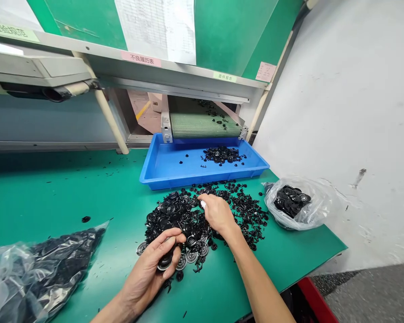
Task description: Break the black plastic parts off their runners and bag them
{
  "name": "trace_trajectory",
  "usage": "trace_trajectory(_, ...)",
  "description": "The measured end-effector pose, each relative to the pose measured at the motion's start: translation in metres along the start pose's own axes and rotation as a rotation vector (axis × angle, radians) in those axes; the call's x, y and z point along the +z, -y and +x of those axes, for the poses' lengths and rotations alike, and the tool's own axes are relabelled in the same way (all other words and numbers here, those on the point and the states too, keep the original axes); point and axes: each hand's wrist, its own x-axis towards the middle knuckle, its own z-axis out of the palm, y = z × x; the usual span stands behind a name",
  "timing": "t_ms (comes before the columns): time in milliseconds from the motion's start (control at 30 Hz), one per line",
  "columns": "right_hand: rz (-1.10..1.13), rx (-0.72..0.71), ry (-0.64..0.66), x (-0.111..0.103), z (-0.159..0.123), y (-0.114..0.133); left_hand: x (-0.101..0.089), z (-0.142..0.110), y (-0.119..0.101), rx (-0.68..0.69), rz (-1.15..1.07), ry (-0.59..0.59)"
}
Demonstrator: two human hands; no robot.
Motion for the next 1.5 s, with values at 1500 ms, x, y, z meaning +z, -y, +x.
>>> trace_trajectory(1500,0.079,-0.017,-0.203,0.005,-0.086,0.015,0.012,-0.001,0.002,0.147,0.325,-0.035)
